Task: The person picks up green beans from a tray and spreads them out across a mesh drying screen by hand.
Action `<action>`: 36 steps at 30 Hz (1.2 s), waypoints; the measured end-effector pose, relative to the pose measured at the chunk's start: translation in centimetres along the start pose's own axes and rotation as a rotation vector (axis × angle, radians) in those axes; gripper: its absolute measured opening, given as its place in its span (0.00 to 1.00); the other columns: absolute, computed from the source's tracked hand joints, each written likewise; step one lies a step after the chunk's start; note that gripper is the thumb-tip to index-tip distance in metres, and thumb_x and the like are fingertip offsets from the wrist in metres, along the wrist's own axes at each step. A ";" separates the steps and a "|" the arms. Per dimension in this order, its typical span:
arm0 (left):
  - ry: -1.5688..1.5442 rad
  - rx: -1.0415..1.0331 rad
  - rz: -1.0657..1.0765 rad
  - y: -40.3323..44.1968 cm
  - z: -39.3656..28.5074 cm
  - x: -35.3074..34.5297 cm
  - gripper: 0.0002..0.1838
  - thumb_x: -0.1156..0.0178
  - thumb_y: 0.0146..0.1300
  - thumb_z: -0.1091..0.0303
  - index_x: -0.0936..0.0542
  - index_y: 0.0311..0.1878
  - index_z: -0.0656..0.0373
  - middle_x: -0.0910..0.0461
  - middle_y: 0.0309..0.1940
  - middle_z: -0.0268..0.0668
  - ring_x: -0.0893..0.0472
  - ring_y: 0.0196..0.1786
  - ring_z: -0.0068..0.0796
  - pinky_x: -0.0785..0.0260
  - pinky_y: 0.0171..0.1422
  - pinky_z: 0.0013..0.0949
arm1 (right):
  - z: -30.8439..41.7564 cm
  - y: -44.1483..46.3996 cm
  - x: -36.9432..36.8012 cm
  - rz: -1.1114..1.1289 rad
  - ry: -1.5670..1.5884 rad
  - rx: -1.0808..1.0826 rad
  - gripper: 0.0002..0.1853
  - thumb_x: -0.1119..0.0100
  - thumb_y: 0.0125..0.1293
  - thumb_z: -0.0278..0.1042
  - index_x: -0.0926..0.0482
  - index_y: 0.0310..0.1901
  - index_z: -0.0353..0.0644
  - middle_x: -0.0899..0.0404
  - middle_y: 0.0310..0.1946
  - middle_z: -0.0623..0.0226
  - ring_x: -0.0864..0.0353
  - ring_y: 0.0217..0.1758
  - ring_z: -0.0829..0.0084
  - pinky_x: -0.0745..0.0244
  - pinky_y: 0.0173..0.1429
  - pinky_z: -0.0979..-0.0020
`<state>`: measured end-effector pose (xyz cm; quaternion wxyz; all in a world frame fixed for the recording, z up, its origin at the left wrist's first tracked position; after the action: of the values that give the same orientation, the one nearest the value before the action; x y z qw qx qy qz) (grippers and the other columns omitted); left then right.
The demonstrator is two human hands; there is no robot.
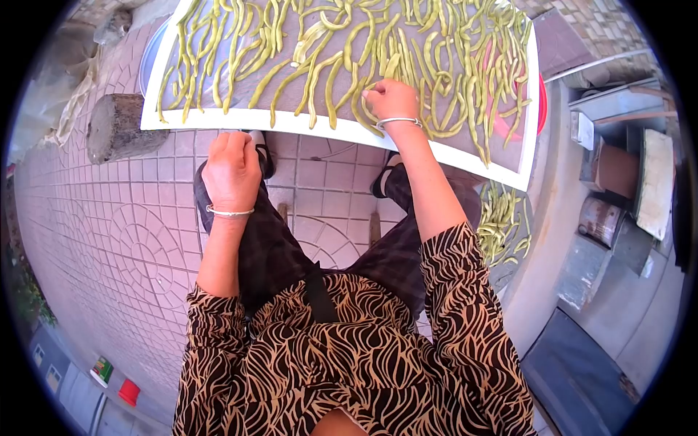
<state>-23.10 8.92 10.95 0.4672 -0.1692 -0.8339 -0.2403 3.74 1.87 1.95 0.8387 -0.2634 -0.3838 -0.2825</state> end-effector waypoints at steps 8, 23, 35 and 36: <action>-0.007 -0.003 -0.009 -0.1 0.1 -0.1 0.01 0.42 0.54 0.75 0.24 0.29 0.59 0.27 0.24 0.41 0.25 0.29 0.42 0.33 0.34 0.38 | 0.8 -2.4 1.1 0.076 0.031 0.114 0.09 0.35 0.47 0.36 0.20 0.30 0.43 0.21 0.25 0.57 0.21 0.30 0.57 0.27 0.38 0.61; -0.005 0.012 -0.017 0.0 0.1 0.1 0.02 0.42 0.52 0.76 0.25 0.28 0.59 0.27 0.24 0.40 0.25 0.30 0.43 0.33 0.33 0.39 | 5.8 -1.1 -3.3 0.033 -0.298 0.182 0.08 0.43 0.52 0.34 0.21 0.32 0.42 0.21 0.31 0.51 0.21 0.36 0.53 0.26 0.40 0.57; -0.170 0.084 0.054 1.2 0.6 -1.3 0.02 0.42 0.52 0.73 0.25 0.29 0.58 0.27 0.26 0.40 0.25 0.34 0.44 0.32 0.36 0.43 | 4.6 -1.0 -3.6 0.244 0.015 0.209 0.09 0.44 0.51 0.30 0.21 0.36 0.50 0.20 0.30 0.59 0.21 0.36 0.56 0.28 0.39 0.61; -0.184 0.086 0.042 1.6 0.7 -1.8 0.03 0.42 0.52 0.72 0.25 0.30 0.58 0.26 0.27 0.40 0.25 0.34 0.44 0.32 0.37 0.43 | 4.7 -1.2 -3.4 0.229 0.007 0.248 0.09 0.44 0.52 0.30 0.21 0.37 0.49 0.20 0.30 0.58 0.21 0.36 0.56 0.28 0.39 0.60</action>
<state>-21.86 10.52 9.44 0.4003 -0.1877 -0.8791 -0.1780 -1.27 5.05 2.17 0.8928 -0.1990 -0.3803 -0.1365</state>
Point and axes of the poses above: each hand's wrist, its own y-axis towards the middle knuckle, its own x-axis out of the back of the hand, z = x × y, the point moved 3 cm from there along y, towards the middle knuckle
